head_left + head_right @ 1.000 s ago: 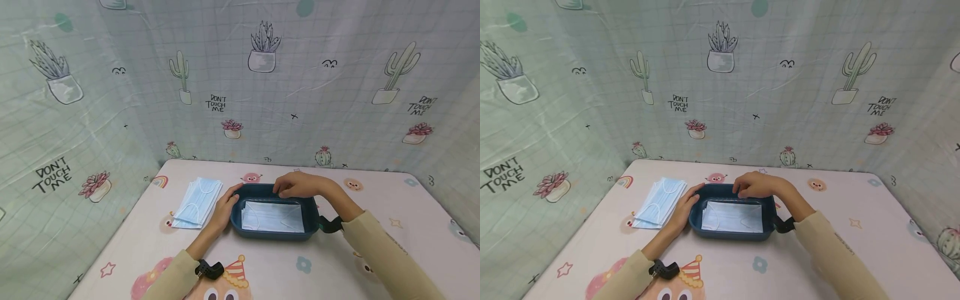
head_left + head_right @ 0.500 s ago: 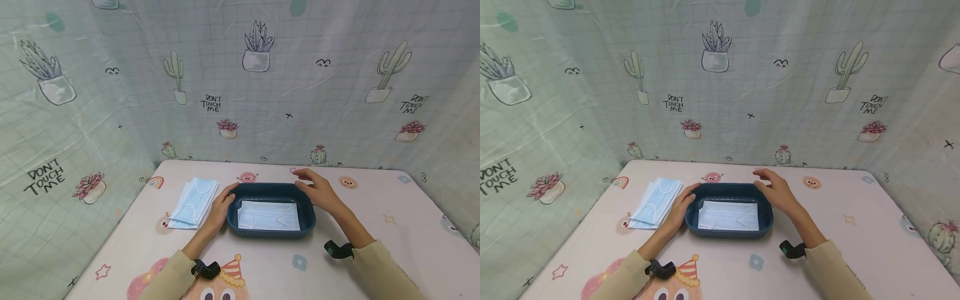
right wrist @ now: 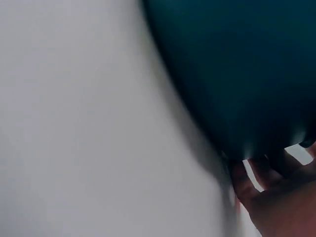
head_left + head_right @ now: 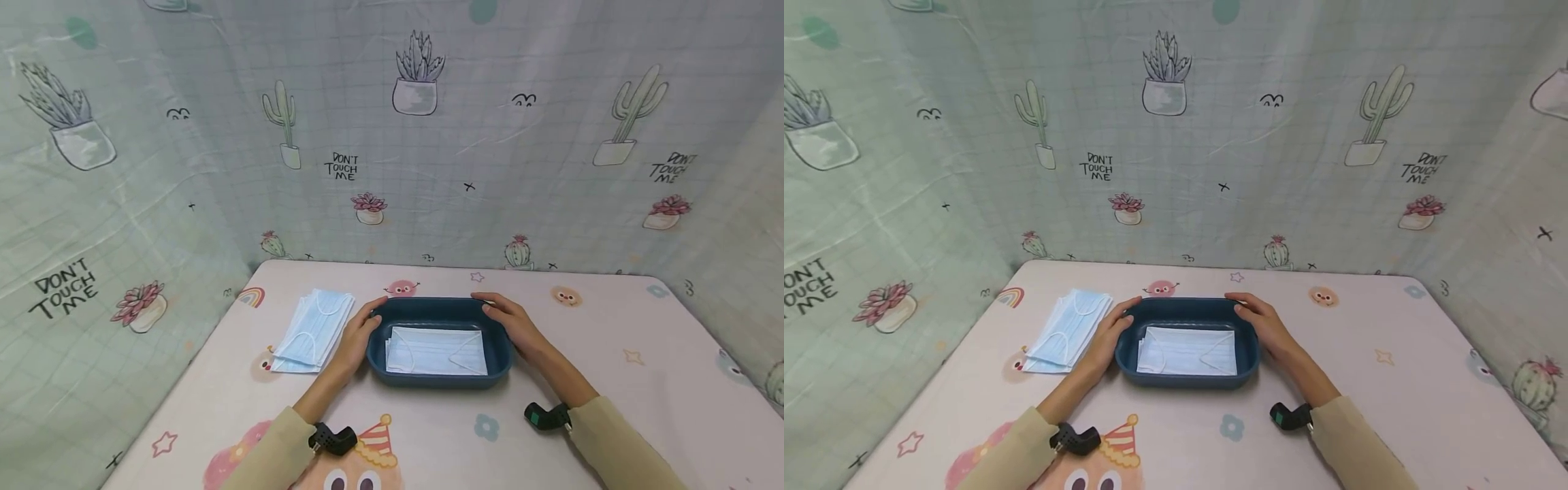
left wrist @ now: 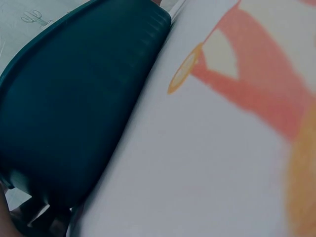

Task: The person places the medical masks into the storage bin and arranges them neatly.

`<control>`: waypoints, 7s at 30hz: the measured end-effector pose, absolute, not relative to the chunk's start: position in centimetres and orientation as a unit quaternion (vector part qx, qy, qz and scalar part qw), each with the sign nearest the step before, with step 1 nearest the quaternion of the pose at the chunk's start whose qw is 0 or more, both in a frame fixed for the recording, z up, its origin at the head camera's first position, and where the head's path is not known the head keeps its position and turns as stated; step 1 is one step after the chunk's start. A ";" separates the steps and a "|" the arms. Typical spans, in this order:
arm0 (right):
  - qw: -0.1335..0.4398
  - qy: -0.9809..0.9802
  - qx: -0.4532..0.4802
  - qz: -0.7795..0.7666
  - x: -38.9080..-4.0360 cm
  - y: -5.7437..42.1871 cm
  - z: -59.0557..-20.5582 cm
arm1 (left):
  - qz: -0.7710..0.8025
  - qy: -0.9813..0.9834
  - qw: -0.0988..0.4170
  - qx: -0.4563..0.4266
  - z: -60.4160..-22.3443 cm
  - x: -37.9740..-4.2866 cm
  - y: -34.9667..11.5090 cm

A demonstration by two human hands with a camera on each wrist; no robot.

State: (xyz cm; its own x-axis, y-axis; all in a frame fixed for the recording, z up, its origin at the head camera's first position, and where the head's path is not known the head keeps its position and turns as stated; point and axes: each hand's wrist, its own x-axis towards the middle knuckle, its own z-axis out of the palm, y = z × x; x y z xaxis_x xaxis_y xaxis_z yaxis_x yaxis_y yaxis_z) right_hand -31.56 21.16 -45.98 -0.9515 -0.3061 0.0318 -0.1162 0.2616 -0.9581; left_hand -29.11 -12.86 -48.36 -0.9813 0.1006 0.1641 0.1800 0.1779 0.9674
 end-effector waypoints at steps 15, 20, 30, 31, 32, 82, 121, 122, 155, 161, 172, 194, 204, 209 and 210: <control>0.153 0.748 -0.132 -0.632 -31.6 21.4 -46.7 | -0.574 -0.804 0.111 -0.107 -46.0 -29.2 -14.4; 0.156 0.750 -0.141 -0.626 -31.7 21.4 -46.7 | -0.529 -0.830 0.153 -0.091 -44.7 -30.3 -17.8; 0.152 0.756 -0.139 -0.621 -31.7 21.3 -46.8 | -0.360 -0.927 0.106 -0.007 -44.2 -30.8 -24.5; 0.151 0.758 -0.140 -0.619 -31.7 21.3 -46.8 | -0.348 -0.933 0.096 0.003 -44.1 -30.7 -25.0; 0.149 0.760 -0.140 -0.616 -31.7 21.3 -46.8 | -0.338 -0.937 0.088 0.010 -44.1 -30.7 -25.4; 0.125 0.781 -0.144 -0.594 -32.0 21.4 -47.0 | -0.349 -0.933 -0.027 0.079 -44.2 -30.2 -27.9; 0.132 0.788 -0.138 -0.585 -31.8 21.4 -46.7 | -0.368 -0.926 -0.015 0.082 -43.7 -30.3 -27.8; 0.133 0.788 -0.139 -0.585 -31.8 21.4 -46.7 | -0.368 -0.926 -0.012 0.080 -43.7 -30.3 -27.8; 0.122 0.776 -0.165 -0.596 -32.0 21.5 -46.9 | -0.374 -0.924 -0.017 0.074 -43.5 -30.1 -28.3; 0.128 0.781 -0.151 -0.593 -32.0 21.5 -46.9 | -0.377 -0.922 -0.014 0.089 -43.6 -30.1 -28.3; 0.124 0.781 -0.159 -0.592 -32.0 21.5 -46.6 | -0.362 -0.924 -0.014 0.121 -43.7 -30.6 -28.5; 0.125 0.781 -0.159 -0.590 -32.0 21.4 -46.9 | -0.345 -0.932 0.008 0.115 -43.8 -30.2 -28.6; 0.129 0.781 -0.149 -0.593 -31.9 21.3 -47.0 | -0.353 -0.930 -0.019 0.097 -43.2 -29.9 -28.6; 0.129 0.782 -0.148 -0.591 -31.9 21.3 -46.9 | -0.365 -0.926 -0.039 0.092 -43.3 -30.0 -28.5; 0.129 0.782 -0.148 -0.591 -31.9 21.3 -46.9 | -0.368 -0.925 -0.040 0.090 -43.4 -30.0 -28.6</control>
